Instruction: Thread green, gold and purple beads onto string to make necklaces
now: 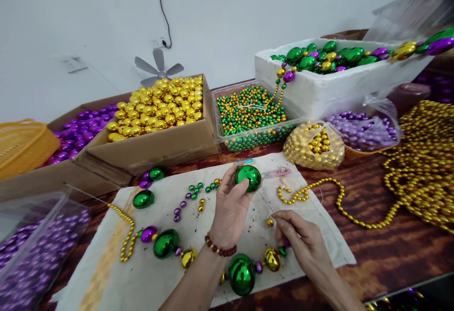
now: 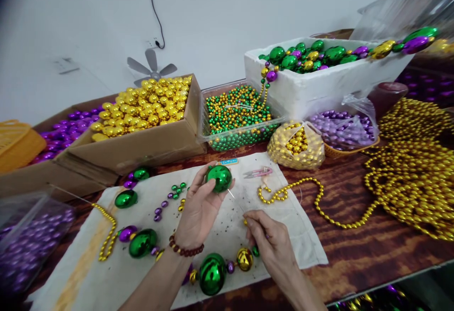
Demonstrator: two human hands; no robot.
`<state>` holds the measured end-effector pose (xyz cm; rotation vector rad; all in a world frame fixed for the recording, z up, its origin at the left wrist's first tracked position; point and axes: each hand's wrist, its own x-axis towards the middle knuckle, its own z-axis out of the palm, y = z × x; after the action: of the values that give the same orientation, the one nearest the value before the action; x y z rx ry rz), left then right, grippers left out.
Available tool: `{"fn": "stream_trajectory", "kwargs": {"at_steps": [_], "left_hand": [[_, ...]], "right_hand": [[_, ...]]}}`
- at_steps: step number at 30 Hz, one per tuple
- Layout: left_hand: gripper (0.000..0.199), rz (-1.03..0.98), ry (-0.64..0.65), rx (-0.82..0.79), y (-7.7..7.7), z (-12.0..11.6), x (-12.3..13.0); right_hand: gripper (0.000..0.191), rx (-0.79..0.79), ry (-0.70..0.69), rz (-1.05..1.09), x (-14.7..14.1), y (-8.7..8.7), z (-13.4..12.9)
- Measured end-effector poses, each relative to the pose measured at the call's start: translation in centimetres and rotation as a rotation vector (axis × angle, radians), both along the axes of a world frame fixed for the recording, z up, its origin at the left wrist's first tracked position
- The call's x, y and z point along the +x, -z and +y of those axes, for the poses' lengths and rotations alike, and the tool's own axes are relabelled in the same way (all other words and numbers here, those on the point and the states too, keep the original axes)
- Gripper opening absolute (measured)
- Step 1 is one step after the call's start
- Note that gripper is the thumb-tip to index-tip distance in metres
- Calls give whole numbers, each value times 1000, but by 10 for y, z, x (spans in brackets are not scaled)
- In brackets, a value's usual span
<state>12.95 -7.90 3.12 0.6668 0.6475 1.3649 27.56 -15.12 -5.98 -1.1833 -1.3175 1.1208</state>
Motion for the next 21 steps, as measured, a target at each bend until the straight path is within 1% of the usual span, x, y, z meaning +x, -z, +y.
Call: {"fn": "stream_trajectory", "kwargs": {"at_steps": [3,7,13,21], "left_hand": [[35,29,-18,-5,-2,-1,-2],[35,15,-41,-16,-4,0,-4],[33,26,-27,-13,-4,-1,-5],[26,-48,-30,-13,-2,3,-10]], "right_hand": [[22,-6,-7,2,-1,-1,2],[23,-3,-27,11,0,-2,2],[22,-17,-40,9,-1,-2,0],[23,-20,-67,6,2,-2,1]]}}
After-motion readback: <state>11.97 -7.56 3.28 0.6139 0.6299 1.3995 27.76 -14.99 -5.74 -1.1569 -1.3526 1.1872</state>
